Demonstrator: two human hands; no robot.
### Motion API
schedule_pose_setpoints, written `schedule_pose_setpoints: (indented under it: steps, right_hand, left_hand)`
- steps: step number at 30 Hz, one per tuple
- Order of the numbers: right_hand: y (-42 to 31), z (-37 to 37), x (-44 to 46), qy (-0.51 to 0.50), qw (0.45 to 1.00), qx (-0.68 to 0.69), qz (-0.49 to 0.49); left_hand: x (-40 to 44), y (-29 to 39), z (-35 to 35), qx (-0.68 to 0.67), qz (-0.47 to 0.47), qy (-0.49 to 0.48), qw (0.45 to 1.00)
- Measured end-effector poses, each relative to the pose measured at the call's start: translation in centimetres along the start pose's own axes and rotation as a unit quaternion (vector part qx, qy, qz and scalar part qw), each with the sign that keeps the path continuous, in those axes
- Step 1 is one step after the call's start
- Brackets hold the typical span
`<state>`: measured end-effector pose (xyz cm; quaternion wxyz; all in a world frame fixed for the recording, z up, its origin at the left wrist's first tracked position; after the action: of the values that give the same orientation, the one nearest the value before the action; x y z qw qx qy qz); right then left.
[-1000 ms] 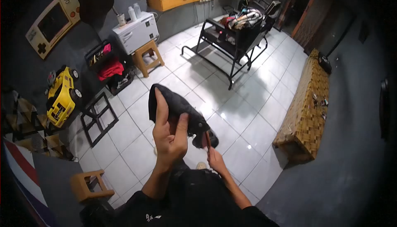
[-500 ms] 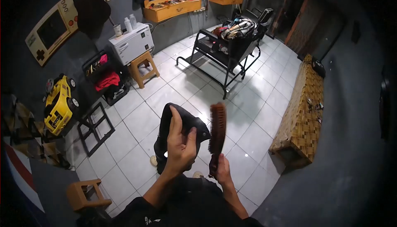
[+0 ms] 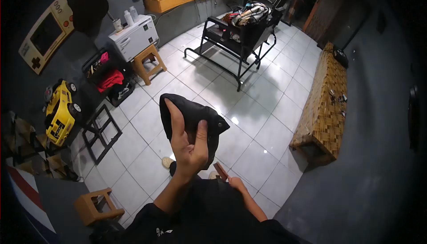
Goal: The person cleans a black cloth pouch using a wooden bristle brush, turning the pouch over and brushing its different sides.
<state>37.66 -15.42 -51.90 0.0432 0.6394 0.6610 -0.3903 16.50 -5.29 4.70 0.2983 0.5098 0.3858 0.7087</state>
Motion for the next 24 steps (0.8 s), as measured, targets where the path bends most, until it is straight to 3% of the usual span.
schedule_pose_setpoints:
  steps: [2, 4, 6, 8, 11, 13, 14, 17, 20, 22, 24]
  right_hand:
    - [-0.5, -0.3, 0.6, 0.029, 0.998, -0.004, -0.048]
    - [-5.1, -9.0, -2.4, 0.152, 0.97, 0.186, -0.028]
    - [-8.8, -14.0, -4.3, 0.126, 0.894, 0.429, 0.027]
    - [-16.5, -21.2, -9.4, 0.093, 0.796, 0.594, -0.067]
    - [-22.8, -28.4, -16.5, 0.173, 0.799, 0.53, -0.225]
    - [-24.5, -28.6, -17.8, 0.163, 0.807, 0.513, -0.244]
    - [-24.2, -27.5, -16.8, 0.155, 0.786, 0.549, -0.238]
    - [-19.6, -20.9, -10.7, 0.145, 0.889, 0.409, -0.143]
    - [-10.3, -11.6, -5.1, 0.159, 0.94, 0.293, -0.072]
    - [-4.3, -3.3, -1.6, 0.106, 0.988, 0.056, -0.096]
    - [-1.8, 0.5, -1.4, -0.005, 0.998, 0.005, -0.063]
  left_hand:
    - [0.0, -0.6, 0.0, -0.021, 0.001, -0.015, 1.0]
    - [-0.1, -0.7, 0.2, -0.027, -0.001, -0.016, 1.0]
    - [-0.3, -0.8, 0.2, -0.021, -0.002, -0.014, 1.0]
    - [-0.6, -0.8, 0.1, -0.002, 0.001, -0.007, 1.0]
    - [-1.2, -1.1, 0.4, -0.002, -0.01, -0.016, 1.0]
    - [-1.3, -0.9, 0.7, -0.005, 0.009, -0.007, 1.0]
    - [-1.3, -0.8, 0.7, -0.006, 0.019, -0.003, 1.0]
    - [-1.2, 0.1, 0.9, -0.003, 0.041, -0.018, 0.999]
    - [-0.7, 0.9, 0.8, -0.034, 0.01, -0.005, 0.999]
    - [-0.8, 0.9, 0.2, -0.008, 0.01, 0.025, 1.0]
    - [-1.0, 0.9, 0.0, -0.001, 0.016, 0.043, 0.999]
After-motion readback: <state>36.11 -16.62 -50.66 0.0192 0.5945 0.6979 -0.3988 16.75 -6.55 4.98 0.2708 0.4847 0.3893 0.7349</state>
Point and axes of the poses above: each hand's wrist, its own x-axis towards the middle knuckle, its own z-axis out of the palm, y = z × x, the point moved 10 cm from there along x, towards the middle knuckle, and after that the axes turned 4 degrees about z, right-handed, at the moved point
